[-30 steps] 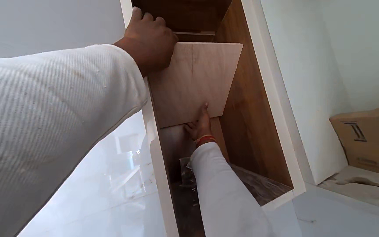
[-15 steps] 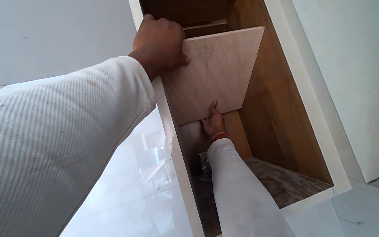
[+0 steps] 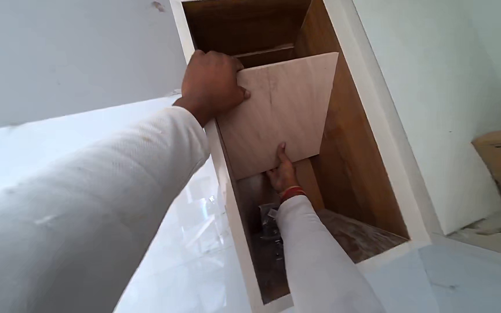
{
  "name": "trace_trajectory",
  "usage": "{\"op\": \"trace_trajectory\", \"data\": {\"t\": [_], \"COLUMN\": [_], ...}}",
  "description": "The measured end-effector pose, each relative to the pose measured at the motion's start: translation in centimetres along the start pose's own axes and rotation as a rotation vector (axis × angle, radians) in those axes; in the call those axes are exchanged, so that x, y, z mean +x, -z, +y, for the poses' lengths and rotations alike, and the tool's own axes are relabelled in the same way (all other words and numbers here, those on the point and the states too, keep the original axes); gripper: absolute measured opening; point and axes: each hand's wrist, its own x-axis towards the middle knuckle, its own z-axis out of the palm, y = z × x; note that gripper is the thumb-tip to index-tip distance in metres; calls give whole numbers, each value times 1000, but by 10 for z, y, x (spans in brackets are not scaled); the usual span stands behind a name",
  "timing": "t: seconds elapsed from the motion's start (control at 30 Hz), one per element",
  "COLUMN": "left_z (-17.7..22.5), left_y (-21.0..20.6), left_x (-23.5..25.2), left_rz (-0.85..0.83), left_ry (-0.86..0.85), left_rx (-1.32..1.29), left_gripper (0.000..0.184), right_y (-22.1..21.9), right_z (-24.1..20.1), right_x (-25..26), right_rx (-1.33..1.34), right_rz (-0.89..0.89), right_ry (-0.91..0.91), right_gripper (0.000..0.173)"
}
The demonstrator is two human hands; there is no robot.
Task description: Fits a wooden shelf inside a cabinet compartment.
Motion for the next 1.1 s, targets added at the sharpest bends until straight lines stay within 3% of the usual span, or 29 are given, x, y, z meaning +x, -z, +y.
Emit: {"op": "trace_trajectory", "data": {"t": [0.33,0.43,0.5,0.57,0.6,0.7,0.87,1.03,1.1], "left_z": [6,-1,21,24,16,21,38,31,28], "left_y": [-2,11,-18,9,26,48,110,151,161], "left_x": [-5,-10,-59,-30,-20,-30,-50,-78,-82], "left_rz": [67,77,-119,141,183,9,59,146,130], "left_ry": [5,18,8,-9,5,20,-82,-74,-36], "left_rx": [-12,-86,-187,-198,-171,-213,-288,-394,-429], "left_gripper": [46,54,55,48,47,49,38,32,33], "right_y": [5,12,52,27,16,18,30,24,34], "right_z": [-6,-14,-11,-51,-55,-61,-95,-112,-118], "right_x": [-8,-56,-101,-92,-92,-118,-181,-226,-254], "right_rx": [-71,-223,-292,-298,-264,-234,-240,-153,-96], "right_rz": [17,120,236,39,10,98,-29,32,42], "right_ry": [26,14,-71,29,5,-142,-85,15,111], "right_gripper": [67,69,65,71,71,72,75,56,40]}}
